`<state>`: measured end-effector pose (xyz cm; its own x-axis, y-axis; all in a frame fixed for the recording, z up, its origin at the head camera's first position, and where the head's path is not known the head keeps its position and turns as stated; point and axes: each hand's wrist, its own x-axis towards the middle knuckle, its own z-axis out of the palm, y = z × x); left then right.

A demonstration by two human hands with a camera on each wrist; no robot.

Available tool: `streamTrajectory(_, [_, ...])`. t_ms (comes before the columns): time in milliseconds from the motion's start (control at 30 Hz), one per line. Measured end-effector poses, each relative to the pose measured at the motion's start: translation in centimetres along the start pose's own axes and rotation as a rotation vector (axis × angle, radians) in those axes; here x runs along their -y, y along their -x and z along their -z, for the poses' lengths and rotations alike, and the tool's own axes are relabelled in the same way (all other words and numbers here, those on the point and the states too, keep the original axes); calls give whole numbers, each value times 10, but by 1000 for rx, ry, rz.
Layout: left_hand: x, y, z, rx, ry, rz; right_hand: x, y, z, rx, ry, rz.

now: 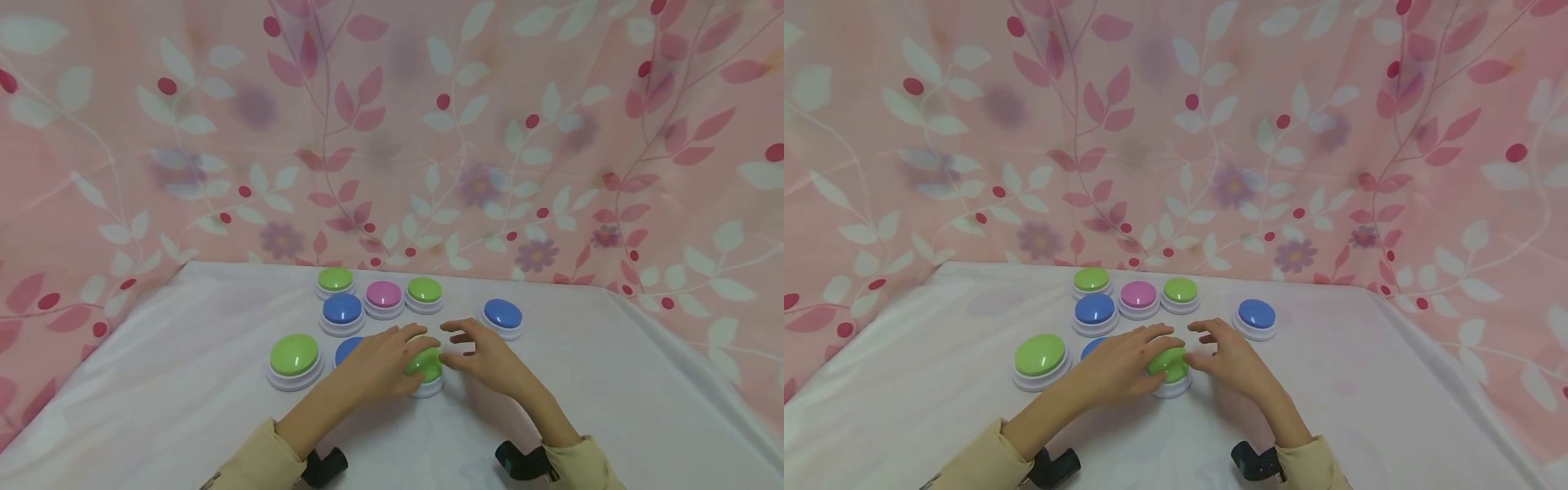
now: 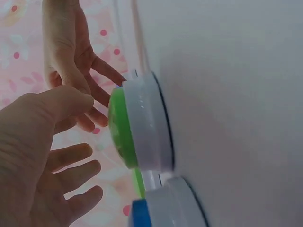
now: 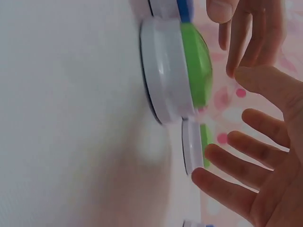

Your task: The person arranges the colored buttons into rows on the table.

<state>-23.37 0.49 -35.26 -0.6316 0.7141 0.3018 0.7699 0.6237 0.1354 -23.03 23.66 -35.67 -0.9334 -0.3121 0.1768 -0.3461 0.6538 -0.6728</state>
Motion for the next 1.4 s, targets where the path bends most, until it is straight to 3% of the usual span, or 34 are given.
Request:
streamTrajectory(233, [-12, -41, 3, -33, 100, 51, -23, 3, 35, -246, 54, 1])
streamTrajectory(367, [-19, -73, -2, 2, 140, 72, -39, 3, 50, -364, 87, -29])
streamTrajectory(500, [-21, -106, -9, 44, 138, 90, -54, 2, 58, -420, 135, -79])
streamTrajectory(667, [-21, -140, -17, 104, 106, 105, -71, 2, 60, -386, 155, -160])
streamTrajectory(833, [-18, -159, -30, 178, 78, 134, -86, 2, 56, -312, 163, -217])
streamTrajectory(1133, [-19, -172, -45, 265, 105, 193, -94, -1, 46, -239, 183, -285])
streamTrajectory(1400, [-24, -177, -51, 319, 122, 206, -97, 2, 47, -229, 170, -243])
